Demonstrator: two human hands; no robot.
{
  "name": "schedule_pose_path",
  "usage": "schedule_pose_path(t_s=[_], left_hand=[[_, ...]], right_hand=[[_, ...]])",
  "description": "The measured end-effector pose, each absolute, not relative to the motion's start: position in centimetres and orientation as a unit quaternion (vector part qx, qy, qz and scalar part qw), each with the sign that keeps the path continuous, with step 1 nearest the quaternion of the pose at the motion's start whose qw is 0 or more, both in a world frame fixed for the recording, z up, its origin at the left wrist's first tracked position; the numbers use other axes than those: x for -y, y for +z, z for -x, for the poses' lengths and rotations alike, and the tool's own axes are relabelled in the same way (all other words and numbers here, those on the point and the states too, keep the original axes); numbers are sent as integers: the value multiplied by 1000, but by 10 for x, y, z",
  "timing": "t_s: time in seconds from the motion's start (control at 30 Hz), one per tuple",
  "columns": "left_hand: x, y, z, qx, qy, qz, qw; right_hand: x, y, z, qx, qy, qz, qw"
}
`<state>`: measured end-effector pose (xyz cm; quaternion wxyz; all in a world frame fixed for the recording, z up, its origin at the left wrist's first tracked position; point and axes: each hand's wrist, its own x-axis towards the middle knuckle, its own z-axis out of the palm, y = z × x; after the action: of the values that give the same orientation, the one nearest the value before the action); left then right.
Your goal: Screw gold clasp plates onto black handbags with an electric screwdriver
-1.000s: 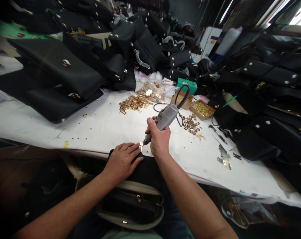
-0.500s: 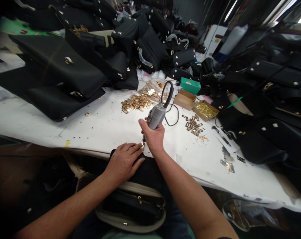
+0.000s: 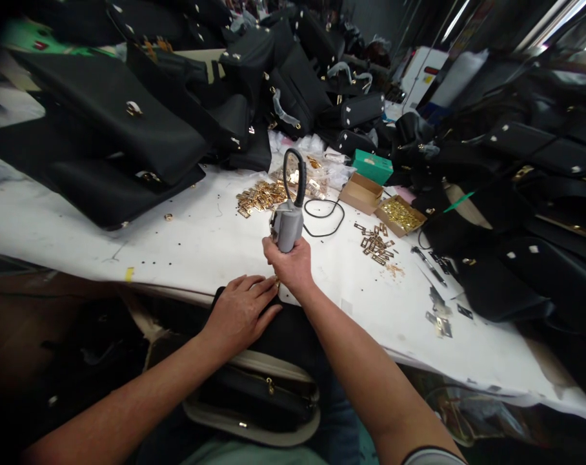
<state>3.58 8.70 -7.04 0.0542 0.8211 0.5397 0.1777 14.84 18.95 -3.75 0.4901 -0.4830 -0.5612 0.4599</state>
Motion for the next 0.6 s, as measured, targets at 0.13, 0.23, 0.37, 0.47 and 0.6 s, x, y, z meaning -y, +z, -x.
schedule_pose_path(t_s=[0.13,0.23,0.37,0.47,0.6], left_hand=[[-87,-70,-35,-540,179,-821,52],[-86,-70,-35,-540,182,-820,51],[-86,-71,-35,-540,189,-819,51],[-85,-72,-35,-540,197,-817,47],[-85,-73,-35,-542,196,-815,55]], right_hand=[[-189,-38,-147,569,456,482,486],[-188,-36,-149,572,460,474,486],[-187,-35,-155,566,495,454,479],[-186,-37,-160,550,526,434,482],[-184,-42,-164,543,523,412,511]])
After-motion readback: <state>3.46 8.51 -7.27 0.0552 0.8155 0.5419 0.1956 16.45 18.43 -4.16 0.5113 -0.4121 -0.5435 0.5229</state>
